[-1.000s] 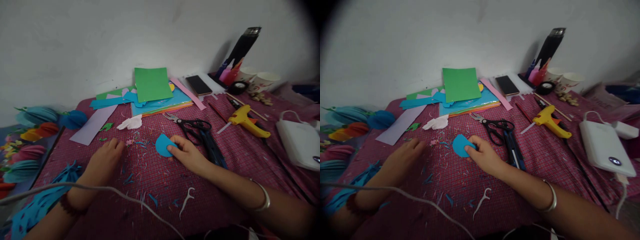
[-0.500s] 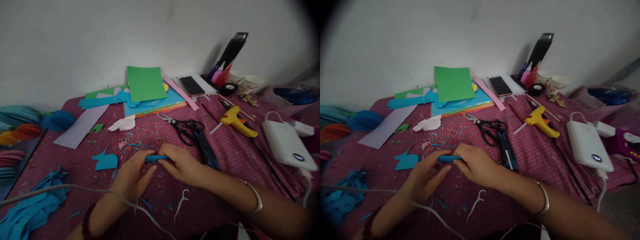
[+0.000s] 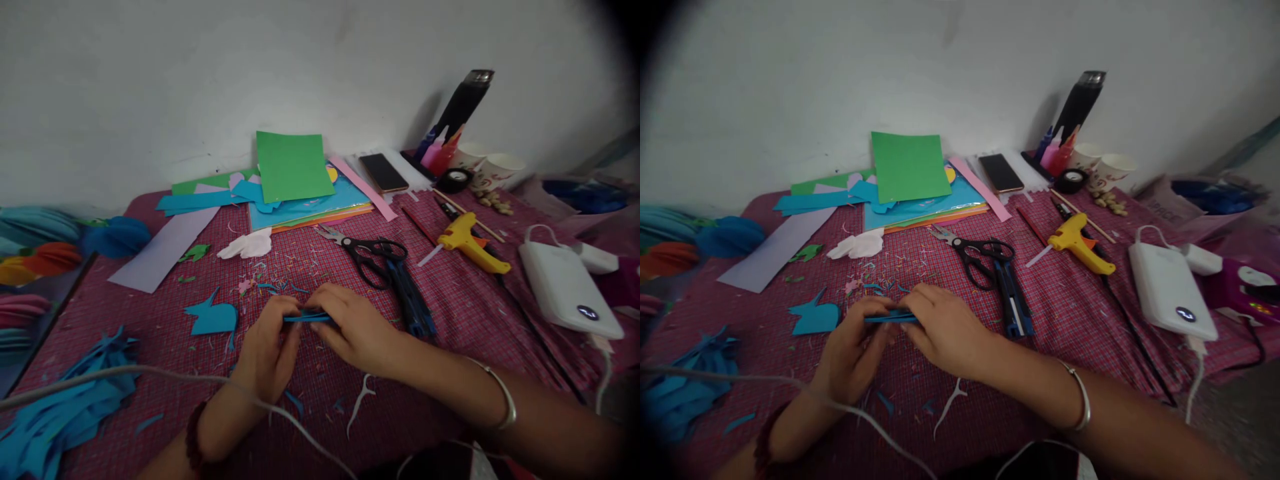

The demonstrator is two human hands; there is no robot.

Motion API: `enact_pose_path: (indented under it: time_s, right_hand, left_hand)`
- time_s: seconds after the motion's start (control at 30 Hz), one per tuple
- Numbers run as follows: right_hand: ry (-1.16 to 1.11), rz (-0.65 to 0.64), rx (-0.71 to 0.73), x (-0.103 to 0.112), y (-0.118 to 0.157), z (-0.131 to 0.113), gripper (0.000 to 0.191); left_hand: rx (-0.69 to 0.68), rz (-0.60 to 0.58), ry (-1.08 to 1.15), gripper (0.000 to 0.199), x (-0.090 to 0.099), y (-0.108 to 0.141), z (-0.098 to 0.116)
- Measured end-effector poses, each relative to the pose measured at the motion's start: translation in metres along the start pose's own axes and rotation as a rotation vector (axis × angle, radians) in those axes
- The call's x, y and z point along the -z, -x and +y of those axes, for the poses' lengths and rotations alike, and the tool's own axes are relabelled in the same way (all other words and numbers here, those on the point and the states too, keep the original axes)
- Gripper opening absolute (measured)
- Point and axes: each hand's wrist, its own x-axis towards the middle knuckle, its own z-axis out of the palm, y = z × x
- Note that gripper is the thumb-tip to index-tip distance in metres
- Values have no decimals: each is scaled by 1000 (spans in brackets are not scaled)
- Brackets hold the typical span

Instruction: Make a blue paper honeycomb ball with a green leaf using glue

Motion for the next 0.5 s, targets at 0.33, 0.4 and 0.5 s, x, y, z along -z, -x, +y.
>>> enact_pose_path:
  time_s: [0.33,0.4,0.5]
  right_hand:
    - [-255,136,-191,-7,-4,24,10]
    - [-298,159,-226,-8,-7,33,18]
    - [-283,179,-270,-8,-10,41,34]
  left_hand:
    - [-42,-290,-429,37,48,3,-4]
    - [13,-421,-572,28,78,5,-11]
    - [110,-557,-756,32,111,11,-27]
